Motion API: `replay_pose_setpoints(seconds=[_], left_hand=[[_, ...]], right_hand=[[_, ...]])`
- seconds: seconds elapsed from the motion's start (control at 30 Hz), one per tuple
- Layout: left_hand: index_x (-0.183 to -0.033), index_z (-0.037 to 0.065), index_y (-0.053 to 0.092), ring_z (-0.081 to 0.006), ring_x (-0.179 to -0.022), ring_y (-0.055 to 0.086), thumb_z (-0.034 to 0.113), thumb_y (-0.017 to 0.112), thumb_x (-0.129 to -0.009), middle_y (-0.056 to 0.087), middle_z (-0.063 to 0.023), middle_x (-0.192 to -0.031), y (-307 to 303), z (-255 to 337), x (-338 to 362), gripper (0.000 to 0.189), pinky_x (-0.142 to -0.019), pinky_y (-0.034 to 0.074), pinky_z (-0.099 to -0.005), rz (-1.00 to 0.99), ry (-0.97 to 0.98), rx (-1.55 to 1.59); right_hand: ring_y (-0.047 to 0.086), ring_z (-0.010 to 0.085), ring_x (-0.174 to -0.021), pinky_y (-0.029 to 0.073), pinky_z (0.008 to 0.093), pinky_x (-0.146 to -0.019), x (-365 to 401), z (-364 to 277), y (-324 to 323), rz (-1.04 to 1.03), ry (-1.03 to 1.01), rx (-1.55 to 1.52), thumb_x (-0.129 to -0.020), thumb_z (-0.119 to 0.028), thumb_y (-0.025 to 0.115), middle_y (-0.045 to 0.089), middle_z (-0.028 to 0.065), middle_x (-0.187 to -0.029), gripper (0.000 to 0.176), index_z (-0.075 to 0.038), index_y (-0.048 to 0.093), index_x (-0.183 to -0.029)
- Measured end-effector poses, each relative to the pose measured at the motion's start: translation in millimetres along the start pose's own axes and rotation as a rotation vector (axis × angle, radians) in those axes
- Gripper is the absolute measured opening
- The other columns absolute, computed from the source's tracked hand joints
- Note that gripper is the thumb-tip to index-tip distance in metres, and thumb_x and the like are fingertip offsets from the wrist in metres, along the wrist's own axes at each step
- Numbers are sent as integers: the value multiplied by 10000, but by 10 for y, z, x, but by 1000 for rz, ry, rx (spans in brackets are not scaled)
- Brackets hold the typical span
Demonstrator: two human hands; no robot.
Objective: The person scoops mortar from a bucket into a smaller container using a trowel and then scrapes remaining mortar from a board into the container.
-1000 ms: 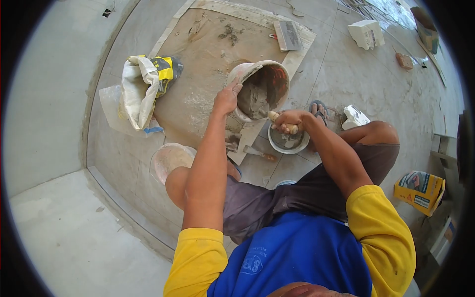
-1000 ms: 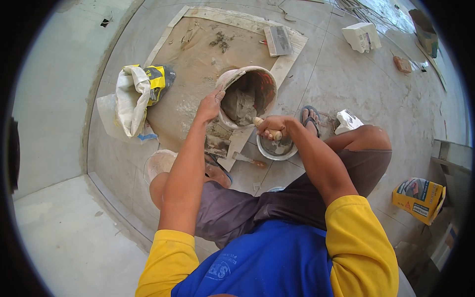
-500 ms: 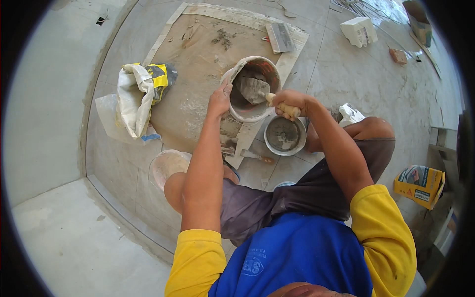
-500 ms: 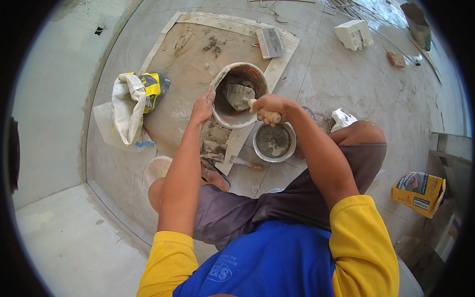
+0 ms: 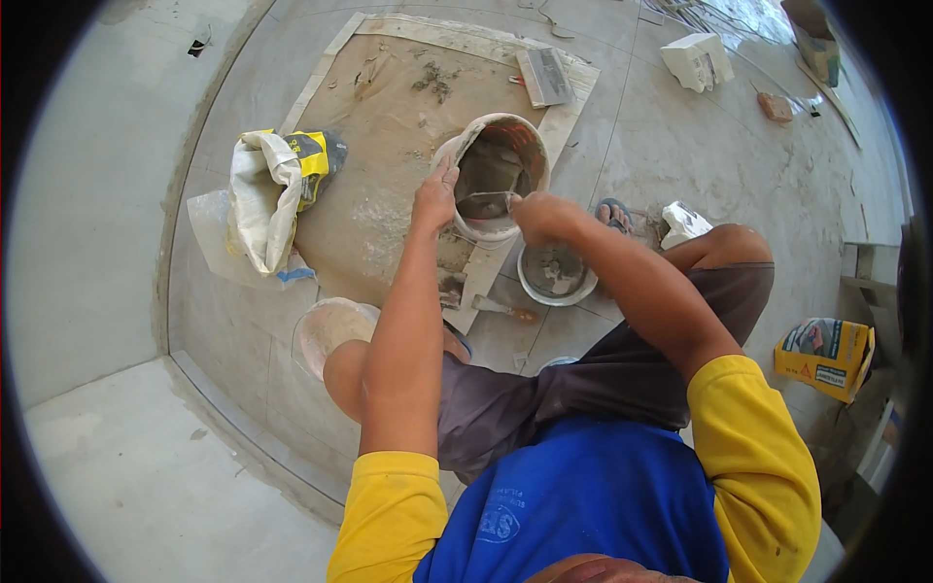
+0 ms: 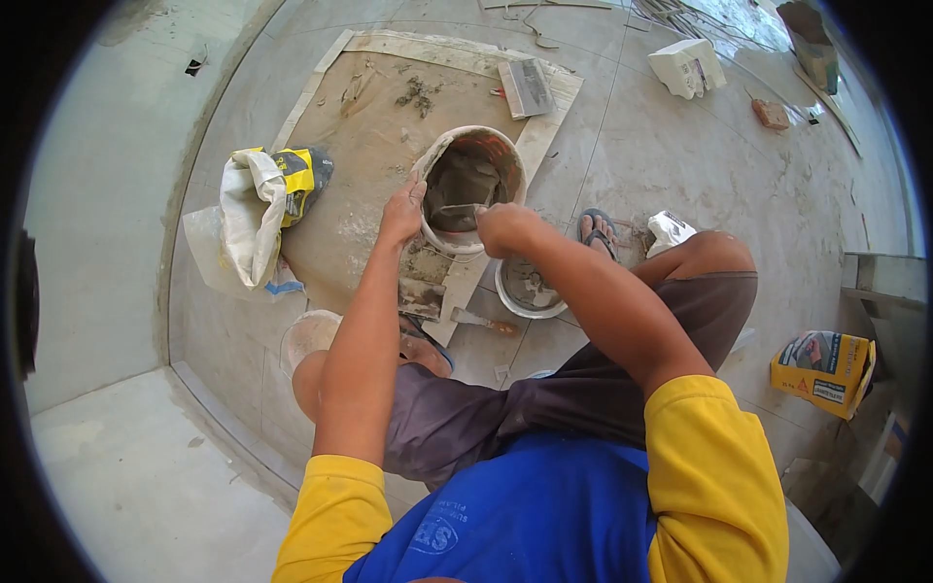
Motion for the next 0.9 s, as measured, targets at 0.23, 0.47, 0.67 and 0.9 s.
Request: replay_pose_setpoints(seconds=[0.23, 0.47, 0.67, 0.9], left_hand=[[-1338, 188, 436, -406, -1087, 517, 345, 462, -918, 549, -239, -1165, 7, 161, 54, 449, -906, 417, -430, -41, 3, -11], [-1355, 212, 410, -407, -1087, 517, 370, 450, -918, 549, -229, -1171, 0, 177, 68, 466, -902, 420, -434, -78, -17, -14], [-1356, 225, 407, -412, -1067, 527, 379, 453, -915, 557, -230, -1155, 58, 206, 83, 469, -901, 423, -436, -77, 5, -55], [-1355, 240, 407, -415, -1068, 526, 377, 454, -914, 559, -227, -1155, 22, 219, 89, 464, -901, 421, -444, -75, 14, -6]], right_hand=[[619, 347, -963, 484, 447, -814, -353, 153, 579, 203, 120, -274, -765, -42, 525, 610, 224, -1065, 421, 42, 464, -1173], [602, 356, -989, 493, 428, -818, -146, 132, -201, -461, 98, 14, -799, -53, 503, 606, 227, -1073, 329, 37, 489, -1115], [616, 337, -977, 504, 415, -796, -425, 191, 674, 153, 107, -133, -876, -106, 377, 622, 217, -1047, 325, 9, 500, -1153], [635, 320, -936, 512, 412, -780, -333, 187, -49, -29, 141, -5, -791, -73, 537, 643, 202, -992, 401, 19, 501, -1180]])
Point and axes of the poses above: each hand's wrist, its own x-axis away from the middle knuckle, its own y-axis out of the palm, z = x × y, the point moved 1 cm from there along -x, towards the middle knuckle
